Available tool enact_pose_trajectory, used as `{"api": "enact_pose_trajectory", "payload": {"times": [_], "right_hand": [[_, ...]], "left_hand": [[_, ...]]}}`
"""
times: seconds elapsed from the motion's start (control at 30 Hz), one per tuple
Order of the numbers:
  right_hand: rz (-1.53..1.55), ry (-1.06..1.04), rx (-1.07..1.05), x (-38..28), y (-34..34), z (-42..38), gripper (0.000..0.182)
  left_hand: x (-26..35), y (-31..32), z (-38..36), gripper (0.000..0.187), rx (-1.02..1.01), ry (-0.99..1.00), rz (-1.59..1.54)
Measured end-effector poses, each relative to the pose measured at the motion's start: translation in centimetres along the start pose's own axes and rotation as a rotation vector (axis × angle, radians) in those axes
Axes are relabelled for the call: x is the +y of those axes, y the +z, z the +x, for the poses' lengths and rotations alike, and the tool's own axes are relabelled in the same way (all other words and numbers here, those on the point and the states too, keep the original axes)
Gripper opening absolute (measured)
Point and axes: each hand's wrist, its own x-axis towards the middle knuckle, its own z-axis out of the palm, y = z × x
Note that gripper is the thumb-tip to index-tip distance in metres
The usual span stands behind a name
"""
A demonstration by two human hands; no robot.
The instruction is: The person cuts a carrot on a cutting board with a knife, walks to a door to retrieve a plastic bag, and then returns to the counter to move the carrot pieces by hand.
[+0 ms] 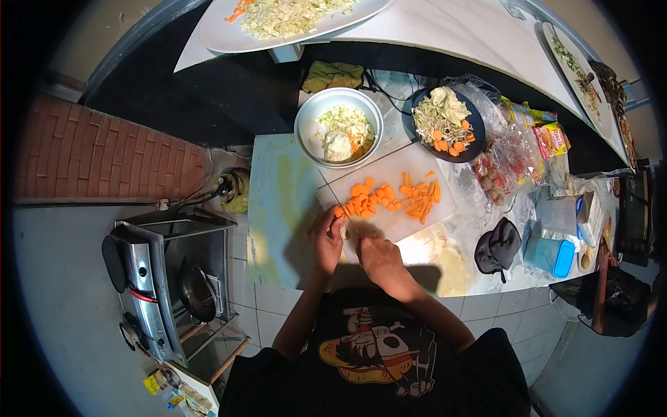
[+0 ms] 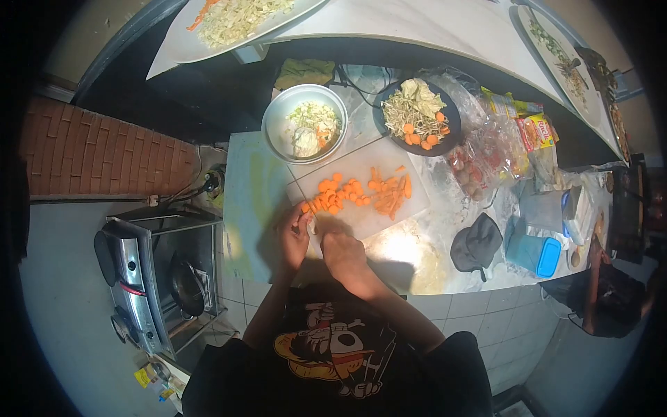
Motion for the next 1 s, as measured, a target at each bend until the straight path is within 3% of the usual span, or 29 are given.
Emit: {"api": "enact_pose_trajectory", "payload": {"times": [0.17,0.23,0.33,0.57,0.63,0.83,1.0], "right_hand": [[0.007,0.036,0.021,0.3,1.1,0.9,0.013],[0.116,-0.050,0.127,1.3,2.5,1.3,0.014],[0.182,-0.157,0.215,2.3,3.3,1.3,0.023],[0.193,-0.086,0.178,1.4,2.7,0.8,0.025],[0.198,-0.150,0.315,1.8,3.6,0.6,0.029],[0.216,-0.144,0.356,2.6,5.5,1.8,0.033],[0.096,-0.310,0.548,2.9,6.4,1.9,0.020]], "left_hand": [[-2.0,0.8,-0.7,0.025,0.031,0.027,-0.013],[-1.8,0.8,-0.5,0.025,0.014,-0.067,-0.088],[-0.9,0.5,-0.3,0.025,0.034,-0.042,-0.101],[-1.6,0.9,-0.5,0.026,0.053,-0.017,-0.054],[-0.1,0.5,-0.2,0.026,0.038,-0.049,-0.050],[-1.6,1.1,-0.6,0.026,0.074,-0.031,-0.130],[-1.7,0.9,-0.5,0.026,0.043,-0.008,-0.005]]}}
